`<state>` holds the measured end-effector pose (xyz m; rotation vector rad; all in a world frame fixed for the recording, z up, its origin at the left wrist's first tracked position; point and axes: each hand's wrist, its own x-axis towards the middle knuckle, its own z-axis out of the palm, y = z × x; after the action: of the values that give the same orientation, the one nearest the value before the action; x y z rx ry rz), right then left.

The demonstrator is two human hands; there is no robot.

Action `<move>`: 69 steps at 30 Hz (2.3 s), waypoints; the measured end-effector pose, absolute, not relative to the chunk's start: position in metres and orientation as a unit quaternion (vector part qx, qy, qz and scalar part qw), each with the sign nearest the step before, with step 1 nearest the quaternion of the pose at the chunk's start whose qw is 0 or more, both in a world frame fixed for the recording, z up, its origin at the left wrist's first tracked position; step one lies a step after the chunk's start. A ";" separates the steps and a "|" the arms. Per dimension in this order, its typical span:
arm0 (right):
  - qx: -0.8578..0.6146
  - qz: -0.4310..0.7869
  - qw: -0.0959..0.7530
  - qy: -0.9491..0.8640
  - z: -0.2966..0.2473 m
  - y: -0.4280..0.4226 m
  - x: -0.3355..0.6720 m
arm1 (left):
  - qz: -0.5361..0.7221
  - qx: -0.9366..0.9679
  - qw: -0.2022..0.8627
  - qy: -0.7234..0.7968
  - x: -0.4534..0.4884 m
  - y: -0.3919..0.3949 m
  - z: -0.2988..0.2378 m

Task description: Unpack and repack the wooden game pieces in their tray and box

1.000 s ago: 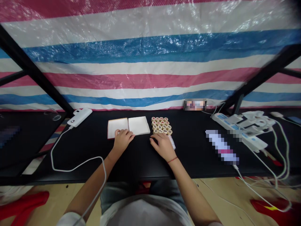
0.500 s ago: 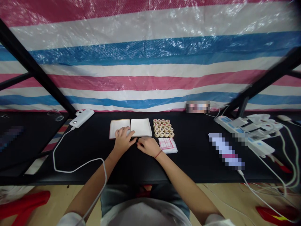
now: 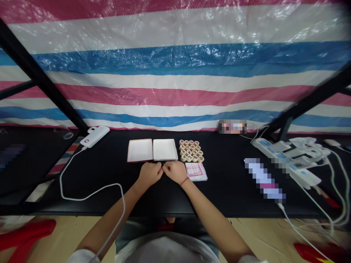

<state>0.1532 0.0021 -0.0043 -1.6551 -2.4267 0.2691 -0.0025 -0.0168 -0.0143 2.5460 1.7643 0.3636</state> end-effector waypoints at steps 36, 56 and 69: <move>-0.550 0.114 0.140 -0.816 -0.004 -0.002 0.158 | 0.141 0.796 0.012 0.589 -0.005 -0.019 -0.009; -0.514 0.124 0.197 -0.826 -0.008 -0.001 0.159 | 0.223 0.823 0.013 0.522 -0.011 -0.020 -0.012; -0.585 -0.022 0.255 -0.770 -0.010 -0.062 0.252 | 0.296 0.810 -0.106 0.495 -0.004 -0.014 -0.010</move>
<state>0.2520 -0.0621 -0.0099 -1.5870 -2.0900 -0.0601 -0.0044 -0.0136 -0.0101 2.7320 1.6699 0.9977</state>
